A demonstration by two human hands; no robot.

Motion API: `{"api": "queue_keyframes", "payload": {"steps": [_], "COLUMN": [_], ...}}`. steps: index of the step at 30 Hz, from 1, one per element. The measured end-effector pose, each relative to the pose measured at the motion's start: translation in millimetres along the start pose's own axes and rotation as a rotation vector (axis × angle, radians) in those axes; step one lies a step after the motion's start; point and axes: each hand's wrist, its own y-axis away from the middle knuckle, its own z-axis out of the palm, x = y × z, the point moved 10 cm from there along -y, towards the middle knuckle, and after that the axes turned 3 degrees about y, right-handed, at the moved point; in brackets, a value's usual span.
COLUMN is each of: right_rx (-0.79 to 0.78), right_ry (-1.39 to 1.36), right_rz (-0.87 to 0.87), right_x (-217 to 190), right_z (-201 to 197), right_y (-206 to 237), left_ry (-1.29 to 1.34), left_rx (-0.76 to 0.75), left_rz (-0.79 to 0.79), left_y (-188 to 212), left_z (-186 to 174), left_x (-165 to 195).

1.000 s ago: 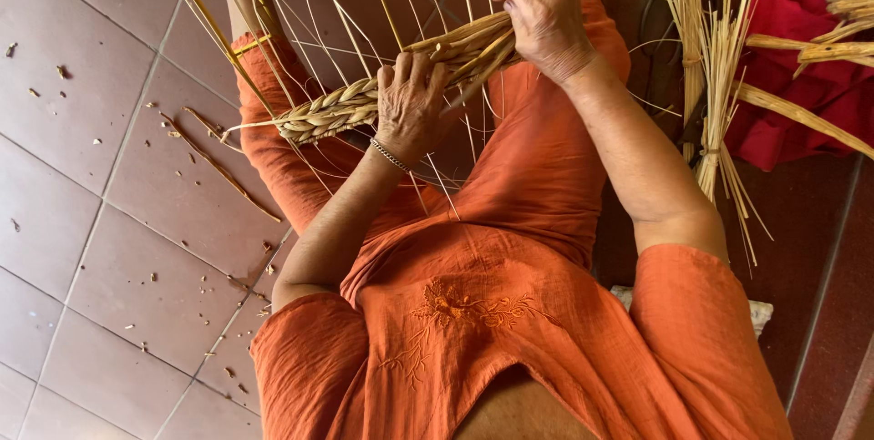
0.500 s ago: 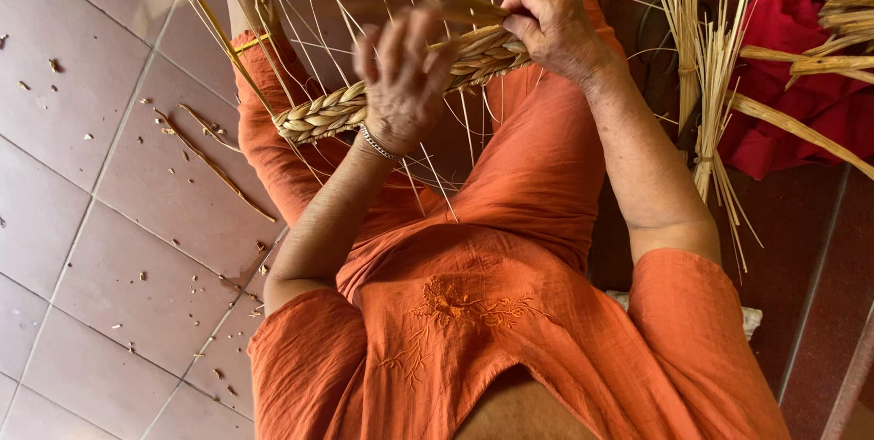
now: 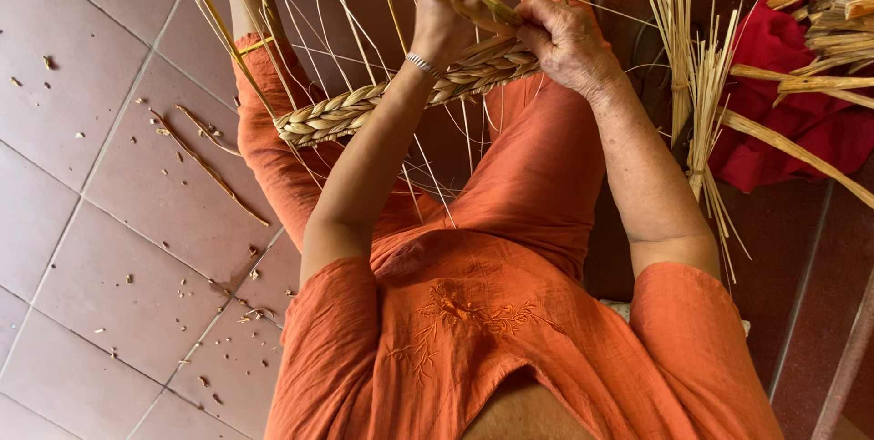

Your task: The person sits on the floor weaving dried palm or straw strips around a rectangular frame, braiding strips over the frame edge and tucking ends to secure them. They gather loose strips, continue the braid along the frame, and use scissors to trim excess straw ends.

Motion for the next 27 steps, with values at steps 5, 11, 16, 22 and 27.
{"api": "queue_keyframes", "payload": {"steps": [5, 11, 16, 22, 27], "right_rx": [0.084, 0.219, 0.234, 0.001, 0.089], "right_ry": [-0.02, 0.158, 0.422, 0.14, 0.134], "right_rz": [-0.005, -0.043, -0.113, -0.133, -0.156], "right_x": [8, 6, -9, -1, 10], "right_z": [-1, 1, 8, 12, 10], "right_y": [-3, -9, -11, -12, -11], "left_ry": [0.477, 0.183, 0.245, -1.184, -1.398], "left_rx": [0.246, -0.01, 0.277, -0.115, -0.335], "left_rz": [-0.689, -0.535, -0.26, -0.289, 0.053], "left_y": [86, 131, 102, 61, 69], "left_z": [-18, 22, -31, -48, -22], "left_x": [-6, 66, 103, 122, 94]}}
